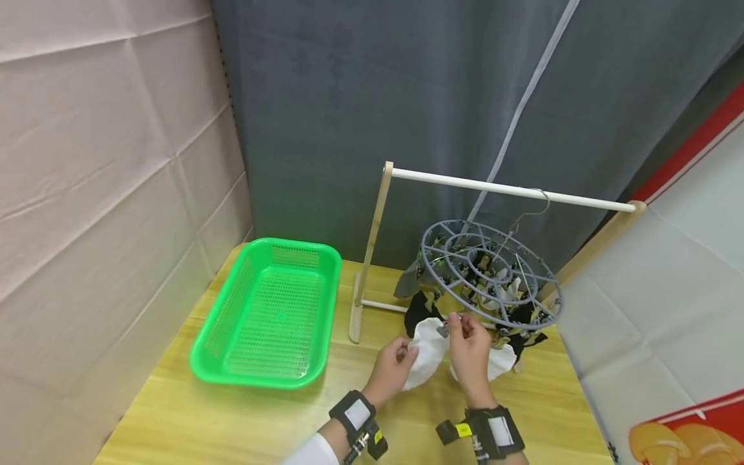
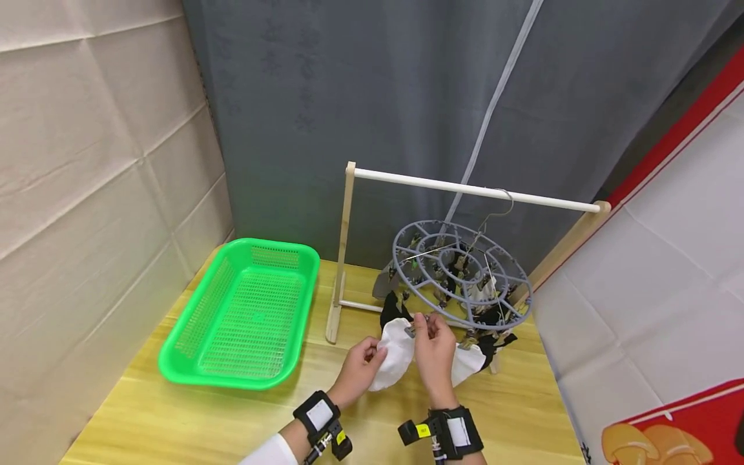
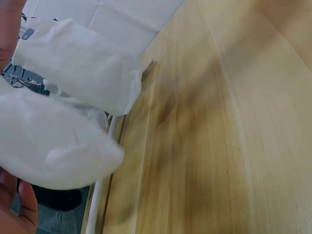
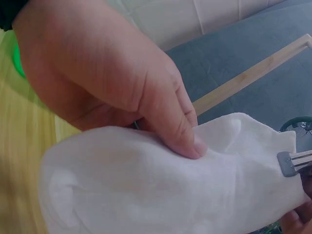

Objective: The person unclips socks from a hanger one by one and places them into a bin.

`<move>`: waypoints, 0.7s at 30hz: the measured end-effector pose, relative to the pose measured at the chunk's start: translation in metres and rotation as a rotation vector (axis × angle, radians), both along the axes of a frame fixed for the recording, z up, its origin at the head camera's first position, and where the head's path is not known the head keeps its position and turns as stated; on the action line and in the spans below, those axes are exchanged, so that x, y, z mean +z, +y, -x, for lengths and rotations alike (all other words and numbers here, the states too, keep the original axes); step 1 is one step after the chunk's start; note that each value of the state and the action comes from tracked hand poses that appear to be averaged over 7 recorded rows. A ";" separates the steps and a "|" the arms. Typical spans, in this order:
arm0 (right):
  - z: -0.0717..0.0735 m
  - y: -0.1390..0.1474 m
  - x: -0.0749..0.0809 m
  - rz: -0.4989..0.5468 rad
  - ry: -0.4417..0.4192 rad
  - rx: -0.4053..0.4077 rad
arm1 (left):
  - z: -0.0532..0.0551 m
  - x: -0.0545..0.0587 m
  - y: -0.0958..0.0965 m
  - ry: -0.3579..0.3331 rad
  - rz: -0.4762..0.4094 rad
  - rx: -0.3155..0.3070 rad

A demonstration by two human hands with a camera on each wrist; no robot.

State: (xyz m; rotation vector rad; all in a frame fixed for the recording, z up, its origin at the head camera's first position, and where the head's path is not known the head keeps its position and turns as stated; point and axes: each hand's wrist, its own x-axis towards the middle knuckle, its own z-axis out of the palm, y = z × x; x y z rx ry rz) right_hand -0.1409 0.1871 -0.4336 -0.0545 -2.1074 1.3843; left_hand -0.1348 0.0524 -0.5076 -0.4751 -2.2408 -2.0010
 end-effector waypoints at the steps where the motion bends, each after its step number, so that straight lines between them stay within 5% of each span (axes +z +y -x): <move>1: 0.000 0.000 0.000 0.007 0.007 0.001 | 0.000 0.001 -0.001 -0.001 0.003 -0.001; 11: 0.002 0.001 0.005 0.112 0.038 0.049 | -0.004 0.008 -0.006 0.009 0.031 0.018; 17: 0.000 0.000 0.006 0.133 0.047 -0.021 | -0.010 0.007 -0.020 -0.033 0.052 0.018; 21: -0.004 0.001 0.004 0.133 0.041 -0.028 | -0.005 0.007 -0.039 0.012 0.065 0.059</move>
